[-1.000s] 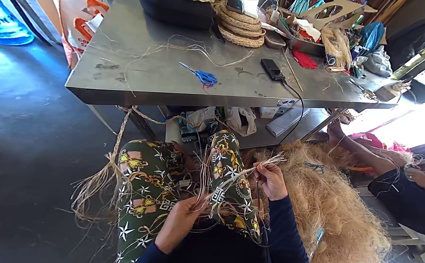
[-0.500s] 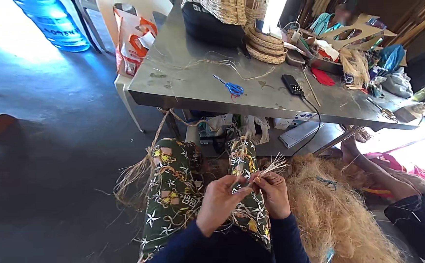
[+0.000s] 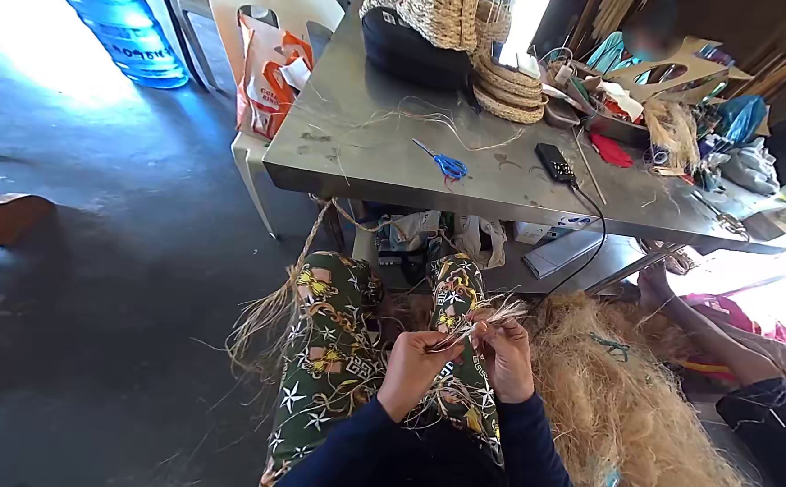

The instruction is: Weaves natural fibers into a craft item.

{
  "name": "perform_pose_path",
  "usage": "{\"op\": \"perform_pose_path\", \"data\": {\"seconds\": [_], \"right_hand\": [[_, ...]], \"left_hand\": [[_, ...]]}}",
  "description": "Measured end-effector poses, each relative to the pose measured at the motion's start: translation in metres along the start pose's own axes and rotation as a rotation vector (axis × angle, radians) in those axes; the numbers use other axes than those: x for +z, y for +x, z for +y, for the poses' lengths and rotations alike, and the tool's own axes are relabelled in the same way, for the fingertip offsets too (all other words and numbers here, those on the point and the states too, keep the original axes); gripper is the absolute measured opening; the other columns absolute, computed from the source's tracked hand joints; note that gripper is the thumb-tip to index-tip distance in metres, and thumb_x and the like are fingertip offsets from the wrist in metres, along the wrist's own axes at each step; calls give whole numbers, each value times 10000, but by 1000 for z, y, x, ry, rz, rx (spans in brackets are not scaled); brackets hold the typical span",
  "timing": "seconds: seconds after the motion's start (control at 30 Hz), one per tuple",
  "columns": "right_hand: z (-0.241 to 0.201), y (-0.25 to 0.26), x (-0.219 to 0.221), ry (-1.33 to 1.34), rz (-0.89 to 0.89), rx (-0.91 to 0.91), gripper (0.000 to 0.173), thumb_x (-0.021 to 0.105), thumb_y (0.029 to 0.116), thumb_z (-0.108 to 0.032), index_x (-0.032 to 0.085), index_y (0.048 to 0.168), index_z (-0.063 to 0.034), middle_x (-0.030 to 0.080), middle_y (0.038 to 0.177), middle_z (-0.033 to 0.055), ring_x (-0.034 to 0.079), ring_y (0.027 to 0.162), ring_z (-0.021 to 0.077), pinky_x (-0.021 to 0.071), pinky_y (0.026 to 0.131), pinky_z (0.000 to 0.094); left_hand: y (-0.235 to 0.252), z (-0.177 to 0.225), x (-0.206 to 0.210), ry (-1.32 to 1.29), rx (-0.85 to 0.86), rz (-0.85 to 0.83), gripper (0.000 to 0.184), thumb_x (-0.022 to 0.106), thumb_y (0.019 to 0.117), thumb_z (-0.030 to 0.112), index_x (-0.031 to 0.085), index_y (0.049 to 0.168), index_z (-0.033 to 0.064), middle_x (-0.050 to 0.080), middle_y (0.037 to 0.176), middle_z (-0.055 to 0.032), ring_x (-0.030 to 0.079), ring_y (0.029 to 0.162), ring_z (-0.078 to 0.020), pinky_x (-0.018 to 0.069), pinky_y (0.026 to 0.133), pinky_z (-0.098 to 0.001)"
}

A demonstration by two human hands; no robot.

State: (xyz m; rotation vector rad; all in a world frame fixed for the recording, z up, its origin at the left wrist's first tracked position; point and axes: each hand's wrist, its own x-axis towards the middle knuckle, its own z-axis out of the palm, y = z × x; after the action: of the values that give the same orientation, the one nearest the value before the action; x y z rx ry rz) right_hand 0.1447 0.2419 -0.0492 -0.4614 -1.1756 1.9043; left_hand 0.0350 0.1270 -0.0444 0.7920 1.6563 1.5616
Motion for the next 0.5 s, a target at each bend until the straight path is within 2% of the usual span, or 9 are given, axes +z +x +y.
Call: {"op": "perform_pose_path", "data": {"seconds": [0.07, 0.2, 0.3, 0.43, 0.5], "right_hand": [[1, -1, 0, 28, 28, -5, 113, 658, 922, 29, 758, 924, -22, 758, 929, 117, 633, 600, 59, 544, 554, 202], [3, -3, -3, 113, 64, 29, 151, 605, 959, 12, 752, 938, -20, 751, 944, 125, 645, 617, 76, 559, 569, 217], [3, -4, -3, 126, 88, 62, 163, 581, 967, 15, 740, 939, -3, 745, 905, 119, 636, 605, 74, 551, 560, 214], [6, -4, -5, 97, 59, 1, 100, 638, 908, 27, 731, 914, -8, 744, 906, 122, 664, 653, 93, 569, 602, 229], [8, -2, -6, 70, 60, -44, 135, 640, 870, 65, 706, 953, -18, 741, 868, 100, 687, 677, 105, 588, 622, 243]], "left_hand": [[0, -3, 0, -73, 0, -11, 77, 717, 914, 56, 758, 850, 70, 733, 743, 66, 644, 650, 38, 527, 629, -159], [0, -1, 2, -269, -67, -18, 135, 678, 922, 6, 746, 831, 78, 719, 704, 56, 527, 503, 52, 407, 469, -130], [-1, 0, 4, -383, -122, -10, 161, 649, 940, -23, 732, 839, 71, 715, 701, 35, 475, 455, 50, 362, 425, -124], [1, -5, 6, -390, -103, 12, 157, 655, 939, -24, 741, 844, 66, 714, 695, 36, 468, 450, 54, 358, 421, -121], [0, -5, 7, -357, -89, 20, 141, 673, 932, -14, 743, 842, 70, 715, 695, 41, 491, 465, 50, 374, 435, -124]]}}
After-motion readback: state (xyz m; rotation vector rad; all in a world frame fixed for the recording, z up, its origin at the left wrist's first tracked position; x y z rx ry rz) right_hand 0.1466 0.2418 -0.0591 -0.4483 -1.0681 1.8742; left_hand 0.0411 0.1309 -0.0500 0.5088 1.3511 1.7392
